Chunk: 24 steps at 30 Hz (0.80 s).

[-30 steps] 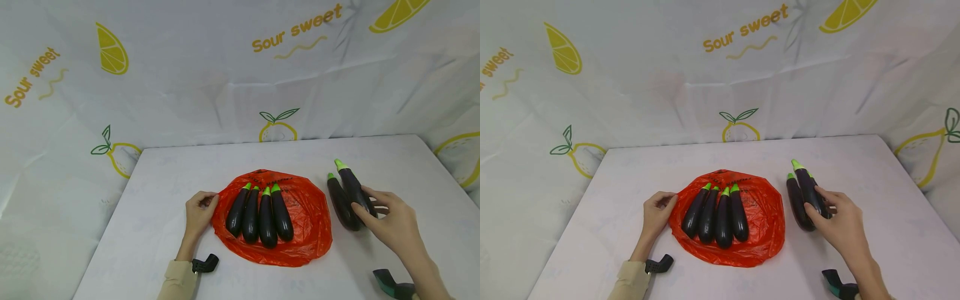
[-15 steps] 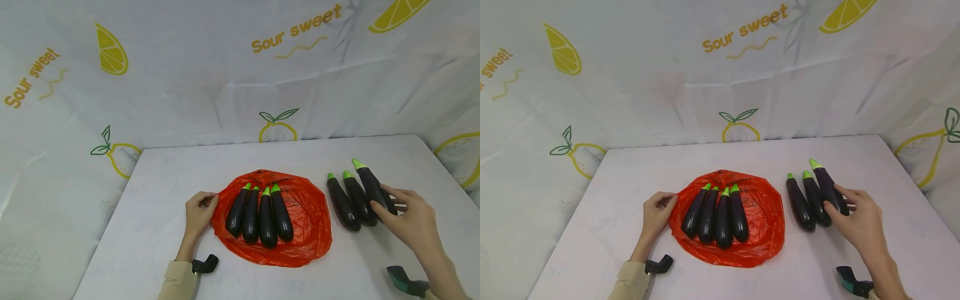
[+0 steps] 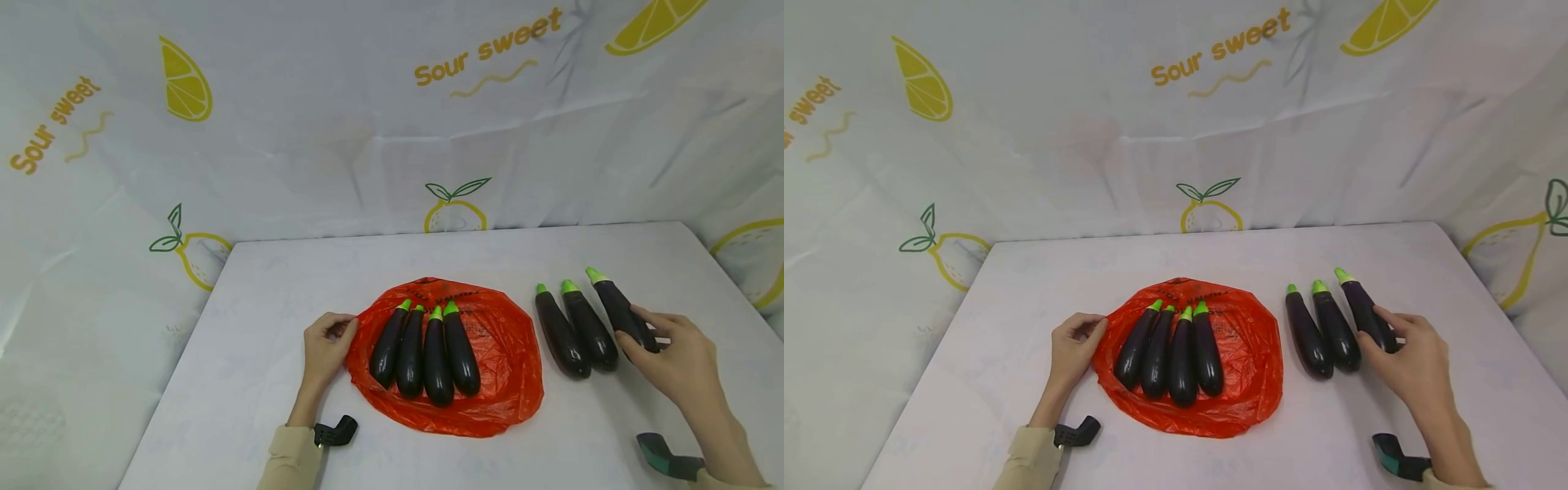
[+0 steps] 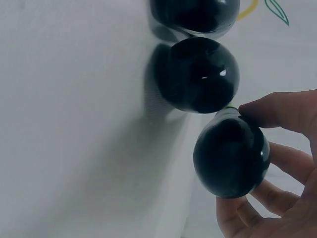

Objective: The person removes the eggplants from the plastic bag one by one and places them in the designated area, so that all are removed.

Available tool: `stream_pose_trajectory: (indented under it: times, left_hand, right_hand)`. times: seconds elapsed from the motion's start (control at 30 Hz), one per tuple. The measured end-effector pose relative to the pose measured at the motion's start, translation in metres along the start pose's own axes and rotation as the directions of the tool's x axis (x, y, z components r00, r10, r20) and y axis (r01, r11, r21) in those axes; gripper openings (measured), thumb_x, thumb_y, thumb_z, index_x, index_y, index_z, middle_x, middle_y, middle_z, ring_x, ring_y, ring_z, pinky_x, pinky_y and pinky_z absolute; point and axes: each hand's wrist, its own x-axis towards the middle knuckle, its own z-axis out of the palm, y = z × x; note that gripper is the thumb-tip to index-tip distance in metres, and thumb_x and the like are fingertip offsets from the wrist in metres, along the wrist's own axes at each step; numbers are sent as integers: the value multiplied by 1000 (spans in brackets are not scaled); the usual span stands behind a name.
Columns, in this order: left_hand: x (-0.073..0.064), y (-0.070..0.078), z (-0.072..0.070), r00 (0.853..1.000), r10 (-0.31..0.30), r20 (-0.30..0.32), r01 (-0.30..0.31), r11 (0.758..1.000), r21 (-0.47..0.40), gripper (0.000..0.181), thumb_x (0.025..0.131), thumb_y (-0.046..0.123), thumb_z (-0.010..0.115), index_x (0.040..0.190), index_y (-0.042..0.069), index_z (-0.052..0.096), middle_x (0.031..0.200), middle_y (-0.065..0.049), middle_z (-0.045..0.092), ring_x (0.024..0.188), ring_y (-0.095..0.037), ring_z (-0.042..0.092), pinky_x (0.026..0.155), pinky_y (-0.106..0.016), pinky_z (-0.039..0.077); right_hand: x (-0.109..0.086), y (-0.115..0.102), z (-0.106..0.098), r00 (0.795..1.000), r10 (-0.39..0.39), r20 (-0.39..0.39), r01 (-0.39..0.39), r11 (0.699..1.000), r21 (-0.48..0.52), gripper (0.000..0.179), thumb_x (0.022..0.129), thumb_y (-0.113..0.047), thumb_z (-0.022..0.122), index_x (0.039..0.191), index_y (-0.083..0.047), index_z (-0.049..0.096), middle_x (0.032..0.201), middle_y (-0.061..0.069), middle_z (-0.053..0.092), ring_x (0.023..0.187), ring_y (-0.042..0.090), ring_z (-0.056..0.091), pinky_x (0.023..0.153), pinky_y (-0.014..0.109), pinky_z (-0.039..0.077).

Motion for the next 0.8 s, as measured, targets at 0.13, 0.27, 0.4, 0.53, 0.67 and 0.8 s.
stream_pose_trajectory:
  times: [0.13,0.27,0.4,0.53,0.67,0.8]
  left_hand:
    - [0,0,0,1000,-1,5,1,1000,6,6,91,7,75,95,10,79,82,-7,73,73,-8,58,68,-16,51]
    - [0,1,0,1000,-10,9,10,1000,6,6,91,8,74,95,10,79,83,-8,73,73,-7,58,68,-15,51]
    - [0,2,0,1000,-17,8,17,1000,-6,6,92,8,74,95,10,79,82,-8,73,73,-8,58,69,-15,51]
    - [0,2,0,1000,-16,-1,16,1000,-18,7,90,6,75,94,10,79,81,-8,73,72,-8,57,68,-14,50]
    - [0,2,2,1000,-16,-15,15,1000,-14,7,88,2,76,93,7,79,81,-11,73,72,-8,56,67,-13,48]
    - [0,2,3,1000,-23,-19,23,1000,10,7,88,0,75,93,4,78,81,-14,72,72,-6,55,67,-12,48]
  right_hand:
    - [1,4,2,1000,6,7,-6,1000,1,48,80,-6,76,122,14,65,115,44,57,92,62,61,55,12,32]
    - [1,5,4,1000,24,19,-23,1000,-18,48,81,-7,76,123,14,64,116,45,56,93,61,61,57,17,35]
    - [2,5,6,998,50,45,-48,998,-47,49,82,-9,75,124,15,63,117,47,54,95,61,60,58,30,42]
    - [2,6,7,997,55,60,-52,997,-57,49,83,-9,75,124,15,62,118,48,53,96,62,59,59,45,50]
    - [3,7,8,996,60,65,-56,997,-56,49,83,-9,74,124,15,62,118,48,53,97,62,59,58,40,48]
    - [4,7,8,995,67,74,-63,996,-56,49,84,-9,74,125,15,62,119,47,54,98,61,59,60,32,42]
